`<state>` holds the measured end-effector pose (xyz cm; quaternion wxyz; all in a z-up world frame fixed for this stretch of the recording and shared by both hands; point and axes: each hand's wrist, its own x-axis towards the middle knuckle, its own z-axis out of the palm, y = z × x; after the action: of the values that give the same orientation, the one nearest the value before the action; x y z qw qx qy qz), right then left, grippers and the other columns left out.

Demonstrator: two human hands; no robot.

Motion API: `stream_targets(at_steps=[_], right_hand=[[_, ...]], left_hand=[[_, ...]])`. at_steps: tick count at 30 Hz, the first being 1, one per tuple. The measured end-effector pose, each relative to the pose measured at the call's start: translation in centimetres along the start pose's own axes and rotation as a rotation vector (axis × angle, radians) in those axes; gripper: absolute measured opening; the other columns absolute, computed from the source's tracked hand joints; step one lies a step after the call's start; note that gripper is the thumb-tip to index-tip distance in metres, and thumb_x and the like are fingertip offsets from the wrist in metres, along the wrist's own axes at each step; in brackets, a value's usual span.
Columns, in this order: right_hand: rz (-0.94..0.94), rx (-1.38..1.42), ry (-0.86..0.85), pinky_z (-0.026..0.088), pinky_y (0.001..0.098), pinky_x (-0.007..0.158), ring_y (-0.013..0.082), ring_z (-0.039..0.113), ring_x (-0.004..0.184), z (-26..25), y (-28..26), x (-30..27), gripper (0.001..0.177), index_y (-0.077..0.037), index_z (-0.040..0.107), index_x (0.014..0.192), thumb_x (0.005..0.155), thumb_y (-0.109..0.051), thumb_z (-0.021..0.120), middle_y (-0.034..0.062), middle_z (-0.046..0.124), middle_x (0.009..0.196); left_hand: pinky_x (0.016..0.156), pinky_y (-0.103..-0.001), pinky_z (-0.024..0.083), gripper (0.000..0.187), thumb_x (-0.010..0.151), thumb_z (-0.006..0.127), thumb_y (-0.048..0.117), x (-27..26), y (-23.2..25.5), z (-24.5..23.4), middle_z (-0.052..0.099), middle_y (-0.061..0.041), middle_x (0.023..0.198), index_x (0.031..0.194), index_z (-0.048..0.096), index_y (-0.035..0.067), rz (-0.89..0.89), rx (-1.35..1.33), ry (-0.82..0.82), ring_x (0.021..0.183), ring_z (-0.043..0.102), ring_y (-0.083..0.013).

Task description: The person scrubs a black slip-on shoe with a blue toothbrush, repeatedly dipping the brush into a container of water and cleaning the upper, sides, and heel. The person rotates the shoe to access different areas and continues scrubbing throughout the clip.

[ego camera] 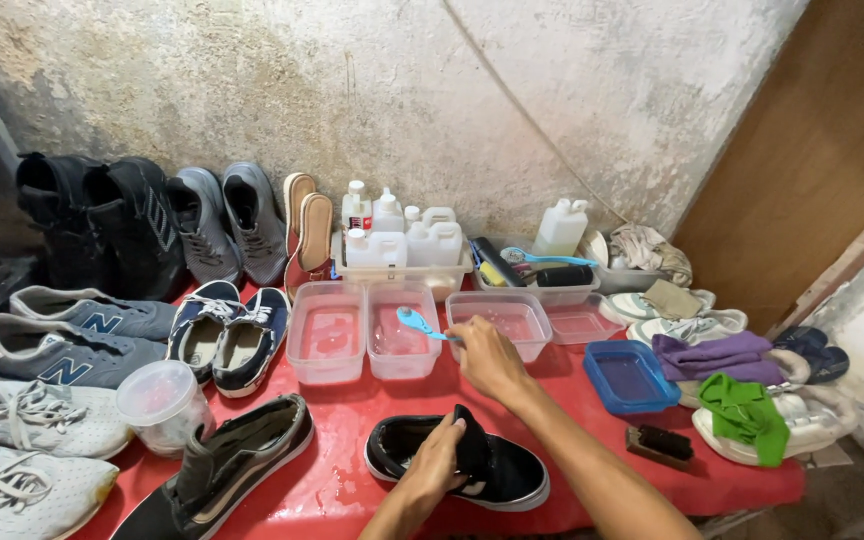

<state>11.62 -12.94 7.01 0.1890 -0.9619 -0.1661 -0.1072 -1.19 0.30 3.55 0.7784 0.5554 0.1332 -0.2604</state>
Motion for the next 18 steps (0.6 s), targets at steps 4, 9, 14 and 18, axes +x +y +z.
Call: stream_targets(at_steps=[4,9,14,18], right_hand=[[0.052,0.077,0.043,0.056,0.0575,0.077,0.0464,0.068,0.089,0.7,1.5,-2.6,0.041,-0.011,0.070,0.128,0.094,-0.001,0.049,0.0193,0.064,0.101],[0.096,0.181,0.175,0.052,0.0459,0.074,0.0359,0.066,0.084,-1.2,0.8,-8.5,0.042,-0.017,0.069,0.134,0.096,-0.013,0.054,0.0102,0.058,0.091],[0.222,0.388,0.263,0.052,0.0330,0.077,0.0214,0.069,0.078,-1.6,-0.4,-16.3,0.042,-0.024,0.070,0.137,0.098,-0.023,0.056,0.0029,0.068,0.082],[0.317,0.480,0.249,0.054,0.0328,0.099,0.0191,0.073,0.120,1.0,-0.2,-21.5,0.042,-0.024,0.072,0.132,0.095,-0.024,0.054,0.0022,0.080,0.124]], left_hand=[[0.109,-0.046,0.055,0.069,0.095,0.052,0.044,0.4,-0.7,-0.4,0.044,-0.002,0.162,0.160,0.037,0.025,0.012,0.036,0.022,0.143,0.053,-0.0246],[0.108,-0.048,0.056,0.069,0.095,0.052,0.042,0.3,-0.5,-0.3,0.042,-0.002,0.163,0.160,0.038,0.023,0.020,0.003,0.067,0.145,0.051,-0.0231],[0.108,-0.051,0.049,0.063,0.099,0.048,0.037,0.6,-0.2,0.1,0.048,-0.001,0.160,0.160,0.040,0.023,-0.016,-0.063,0.102,0.144,0.051,-0.0220],[0.100,-0.050,0.052,0.058,0.099,0.050,0.031,0.5,0.0,0.5,0.061,-0.007,0.146,0.156,0.047,0.022,-0.039,-0.129,0.152,0.130,0.061,-0.0247]])
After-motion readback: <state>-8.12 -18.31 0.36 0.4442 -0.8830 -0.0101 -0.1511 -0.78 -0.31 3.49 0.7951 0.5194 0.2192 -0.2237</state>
